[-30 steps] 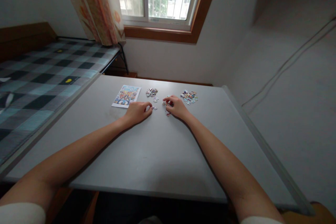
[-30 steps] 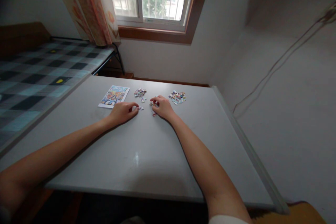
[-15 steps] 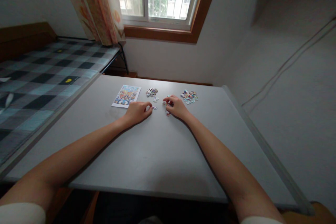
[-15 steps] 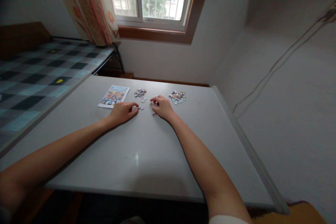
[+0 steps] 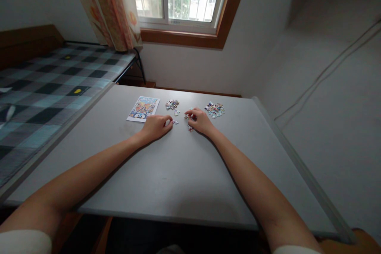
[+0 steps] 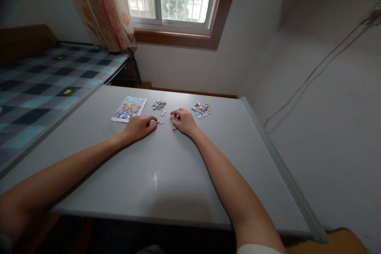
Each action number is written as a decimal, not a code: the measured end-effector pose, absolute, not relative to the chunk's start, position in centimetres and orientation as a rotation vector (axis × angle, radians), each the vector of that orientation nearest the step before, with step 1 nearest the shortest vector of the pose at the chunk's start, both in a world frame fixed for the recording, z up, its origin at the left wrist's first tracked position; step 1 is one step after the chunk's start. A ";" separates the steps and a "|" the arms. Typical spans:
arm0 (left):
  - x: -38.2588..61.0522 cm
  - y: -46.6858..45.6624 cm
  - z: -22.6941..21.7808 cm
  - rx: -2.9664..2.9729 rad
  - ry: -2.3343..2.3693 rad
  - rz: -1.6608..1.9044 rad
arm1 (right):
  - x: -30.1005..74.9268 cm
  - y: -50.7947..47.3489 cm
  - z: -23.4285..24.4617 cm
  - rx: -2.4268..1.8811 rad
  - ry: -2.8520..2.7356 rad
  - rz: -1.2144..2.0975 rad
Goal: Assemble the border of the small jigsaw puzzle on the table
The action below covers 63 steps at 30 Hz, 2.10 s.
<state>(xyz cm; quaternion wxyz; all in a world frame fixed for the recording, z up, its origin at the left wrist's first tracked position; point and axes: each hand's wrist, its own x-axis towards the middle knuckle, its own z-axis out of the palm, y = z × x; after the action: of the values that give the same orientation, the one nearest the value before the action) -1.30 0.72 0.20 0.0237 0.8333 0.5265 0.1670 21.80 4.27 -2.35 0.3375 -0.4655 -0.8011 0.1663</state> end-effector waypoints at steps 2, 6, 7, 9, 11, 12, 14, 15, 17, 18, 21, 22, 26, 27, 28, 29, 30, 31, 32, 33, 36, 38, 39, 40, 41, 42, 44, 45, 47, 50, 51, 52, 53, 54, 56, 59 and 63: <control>-1.3 0.7 0.1 2.584 1.630 0.515 | 21.8 4.2 -2.3 -1.216 -2.093 0.422; -1.4 0.8 0.0 2.587 1.631 0.514 | 21.7 4.2 -2.3 -1.224 -2.093 0.406; -1.4 0.8 0.0 2.583 1.632 0.515 | 21.7 4.2 -2.3 -1.224 -2.091 0.407; -1.4 0.7 0.1 2.578 1.631 0.515 | 21.7 4.2 -2.3 -1.220 -2.085 0.414; -1.4 0.7 0.1 2.578 1.627 0.516 | 21.7 4.3 -2.4 -1.218 -2.082 0.423; -1.4 0.7 0.1 2.578 1.625 0.515 | 21.7 4.3 -2.4 -1.217 -2.082 0.427; -1.4 0.8 0.1 2.576 1.624 0.516 | 21.8 4.3 -2.4 -1.214 -2.080 0.433; -1.4 0.8 0.1 2.575 1.627 0.517 | 21.8 4.3 -2.4 -1.213 -2.079 0.436; -1.4 0.8 0.0 2.577 1.630 0.520 | 21.8 4.3 -2.4 -1.212 -2.073 0.446; -1.4 0.8 0.0 2.580 1.629 0.523 | 21.7 4.3 -2.4 -1.213 -2.069 0.454; -1.5 0.8 -0.1 2.591 1.626 0.529 | 21.7 4.2 -2.2 -1.200 -2.020 0.503; -1.5 0.8 -0.1 2.593 1.626 0.531 | 21.7 4.2 -2.1 -1.191 -1.974 0.522; -1.4 0.8 -0.1 2.595 1.628 0.540 | 22.2 4.6 -1.8 -1.224 -1.670 0.493; -1.4 0.8 -0.2 2.595 1.626 0.544 | 22.4 4.8 -1.8 -1.250 -1.603 0.469; -1.5 0.8 -0.2 2.595 1.625 0.547 | 22.6 4.9 -1.8 -1.278 -1.551 0.451; -1.5 0.9 -0.2 2.595 1.622 0.549 | 22.8 5.0 -1.9 -1.303 -1.519 0.442; -1.5 0.9 -0.2 2.594 1.622 0.548 | 23.0 5.1 -1.9 -1.327 -1.505 0.438; -1.5 0.9 -0.3 2.593 1.623 0.544 | 23.1 5.2 -2.0 -1.348 -1.506 0.435; -1.5 0.9 -0.3 2.593 1.623 0.539 | 23.1 5.2 -2.1 -1.364 -1.520 0.435; -1.5 0.9 -0.2 2.592 1.625 0.533 | 23.1 5.2 -2.1 -1.376 -1.546 0.434; -1.4 0.9 -0.2 2.595 1.629 0.526 | 22.9 5.1 -2.1 -1.369 -1.663 0.415; -1.4 0.8 -0.1 2.597 1.627 0.528 | 22.7 4.8 -2.0 -1.330 -1.760 0.386; -1.4 0.8 -0.1 2.596 1.627 0.526 | 22.6 4.7 -2.0 -1.308 -1.805 0.369; -1.4 0.8 -0.1 2.596 1.626 0.523 | 22.5 4.6 -1.9 -1.288 -1.848 0.355; -1.4 0.8 -0.1 2.594 1.625 0.521 | 22.4 4.5 -1.8 -1.273 -1.884 0.345; -1.4 0.8 -0.1 2.592 1.627 0.521 | 22.3 4.3 -1.7 -1.262 -1.914 0.340; -1.4 0.9 -0.1 2.591 1.625 0.524 | 22.3 4.1 -1.6 -1.255 -1.957 0.345; -1.5 0.9 -0.1 2.592 1.625 0.527 | 22.2 4.1 -1.6 -1.257 -1.975 0.351; -1.5 0.9 -0.2 2.597 1.623 0.531 | 22.2 4.0 -1.6 -1.266 -2.006 0.360; -1.5 0.9 -0.2 2.602 1.624 0.526 | 22.3 4.1 -1.8 -1.267 -2.054 0.356; -1.5 0.9 -0.2 2.602 1.626 0.522 | 22.3 4.1 -1.9 -1.262 -2.065 0.355; -1.5 0.9 -0.2 2.601 1.628 0.521 | 22.3 4.1 -2.0 -1.257 -2.073 0.356; -1.5 0.9 -0.1 2.601 1.628 0.520 | 22.3 4.1 -2.0 -1.253 -2.077 0.358; -1.5 0.9 -0.1 2.600 1.628 0.519 | 22.3 4.2 -2.0 -1.251 -2.078 0.361; -1.5 0.8 -0.1 2.597 1.630 0.514 | 22.4 4.2 -2.0 -1.246 -2.074 0.372; -1.5 0.8 -0.1 2.597 1.628 0.512 | 22.6 4.2 -1.8 -1.227 -2.068 0.426; -1.4 0.7 0.1 2.599 1.627 0.511 | 23.0 4.3 -1.3 -1.233 -2.072 0.528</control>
<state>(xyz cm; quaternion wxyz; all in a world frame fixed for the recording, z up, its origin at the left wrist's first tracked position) -1.43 0.69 0.13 0.0167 0.8359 0.5234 0.1644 22.96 4.26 -1.32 0.3305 -0.4714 -0.7924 0.2019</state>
